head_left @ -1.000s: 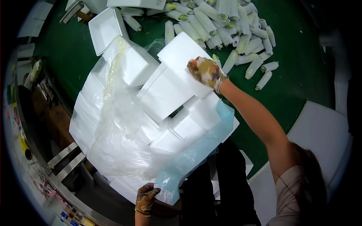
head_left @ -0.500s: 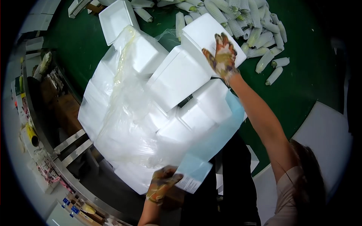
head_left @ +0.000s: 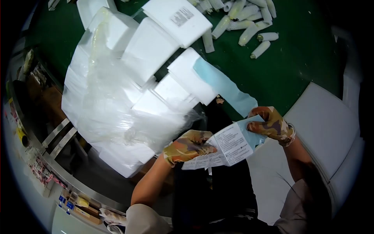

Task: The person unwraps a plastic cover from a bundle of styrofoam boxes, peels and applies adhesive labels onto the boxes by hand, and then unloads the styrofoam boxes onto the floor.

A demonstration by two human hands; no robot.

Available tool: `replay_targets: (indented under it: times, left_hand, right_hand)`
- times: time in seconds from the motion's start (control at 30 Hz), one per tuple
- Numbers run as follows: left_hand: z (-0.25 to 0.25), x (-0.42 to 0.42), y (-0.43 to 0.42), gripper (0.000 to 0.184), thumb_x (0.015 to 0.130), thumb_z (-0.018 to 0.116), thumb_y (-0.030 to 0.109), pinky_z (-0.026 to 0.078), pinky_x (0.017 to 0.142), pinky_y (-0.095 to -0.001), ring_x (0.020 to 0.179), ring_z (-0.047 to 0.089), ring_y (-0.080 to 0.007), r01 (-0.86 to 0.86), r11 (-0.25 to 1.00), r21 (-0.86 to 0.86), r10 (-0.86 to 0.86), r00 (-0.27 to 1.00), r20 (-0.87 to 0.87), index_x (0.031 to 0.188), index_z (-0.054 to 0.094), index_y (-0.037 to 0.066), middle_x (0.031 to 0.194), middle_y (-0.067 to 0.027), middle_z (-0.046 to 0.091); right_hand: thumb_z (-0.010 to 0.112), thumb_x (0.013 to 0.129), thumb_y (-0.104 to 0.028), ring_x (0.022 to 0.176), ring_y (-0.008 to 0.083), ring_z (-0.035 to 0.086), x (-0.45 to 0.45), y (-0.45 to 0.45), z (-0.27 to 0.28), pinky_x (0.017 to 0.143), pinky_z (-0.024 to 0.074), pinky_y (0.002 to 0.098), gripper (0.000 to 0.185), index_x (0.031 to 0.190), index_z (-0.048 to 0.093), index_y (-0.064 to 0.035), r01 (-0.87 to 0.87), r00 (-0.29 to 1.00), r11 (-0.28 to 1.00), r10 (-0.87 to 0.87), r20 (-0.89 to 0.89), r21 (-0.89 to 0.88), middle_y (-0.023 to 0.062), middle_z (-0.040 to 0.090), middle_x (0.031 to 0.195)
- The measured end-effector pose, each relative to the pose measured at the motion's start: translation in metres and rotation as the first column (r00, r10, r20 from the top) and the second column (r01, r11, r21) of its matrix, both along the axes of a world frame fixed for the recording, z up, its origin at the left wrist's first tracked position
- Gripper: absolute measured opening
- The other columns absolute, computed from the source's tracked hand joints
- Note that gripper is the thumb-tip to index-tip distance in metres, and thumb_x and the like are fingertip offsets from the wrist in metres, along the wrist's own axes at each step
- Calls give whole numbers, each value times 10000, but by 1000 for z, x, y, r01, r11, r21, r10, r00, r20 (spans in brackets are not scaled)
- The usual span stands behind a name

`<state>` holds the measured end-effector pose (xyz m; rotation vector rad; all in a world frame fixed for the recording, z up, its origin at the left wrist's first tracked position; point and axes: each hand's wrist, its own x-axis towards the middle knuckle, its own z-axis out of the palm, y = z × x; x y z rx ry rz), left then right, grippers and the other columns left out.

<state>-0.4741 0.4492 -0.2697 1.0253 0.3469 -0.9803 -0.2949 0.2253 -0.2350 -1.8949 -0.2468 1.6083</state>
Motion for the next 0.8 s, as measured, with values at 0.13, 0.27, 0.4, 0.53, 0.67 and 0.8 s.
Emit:
replay_targets:
  times: [0.13,0.27,0.4,0.53,0.67,0.8]
  left_hand:
    - [9,-3,-31,305,807,698,187,428,710,-236,779,534,-104,-268,963,-19,268,963,-15,1014,576,-1,859,-35,609]
    - [16,-5,-40,278,804,681,143,430,721,-235,788,538,-96,-211,973,-90,210,977,-26,1019,577,2,893,-41,614]
    - [21,0,-54,221,807,678,112,436,716,-204,812,543,-72,-153,986,65,159,982,-106,977,604,-6,885,-45,613]
    - [17,-2,-69,218,818,679,111,442,725,-205,828,550,-78,-134,974,184,146,988,-51,990,619,-8,907,-54,618]
    - [9,-8,-70,258,833,681,140,449,744,-221,822,559,-90,-265,950,165,257,964,68,1041,627,-1,931,-61,627]
    - [-3,-10,-65,271,818,697,139,451,749,-230,825,572,-97,-269,963,4,266,952,-150,1038,634,-7,939,-55,634]
  right_hand:
    - [718,747,-357,841,243,625,-10,-84,-22,747,485,358,431,1018,622,-36,-253,906,932,321,274,-259,117,653,932]
    - [626,784,-305,949,353,579,-52,-197,-40,832,454,436,430,1140,565,-73,-576,125,281,958,257,-767,120,603,1085]
    - [622,797,-244,927,294,581,-73,-103,-1,816,473,393,371,1116,573,-60,-318,531,813,579,619,-487,120,590,1086]
    - [683,825,-275,790,139,582,-70,-25,17,729,480,277,318,1007,600,-29,88,996,996,-88,20,-30,90,616,910]
    - [695,828,-176,799,104,581,-96,-23,-19,705,475,242,252,991,597,-11,363,925,929,-349,-151,74,61,618,881]
    - [660,849,-116,855,116,599,-92,-36,-25,738,487,217,217,1013,582,3,610,727,792,-543,-420,32,58,626,916]
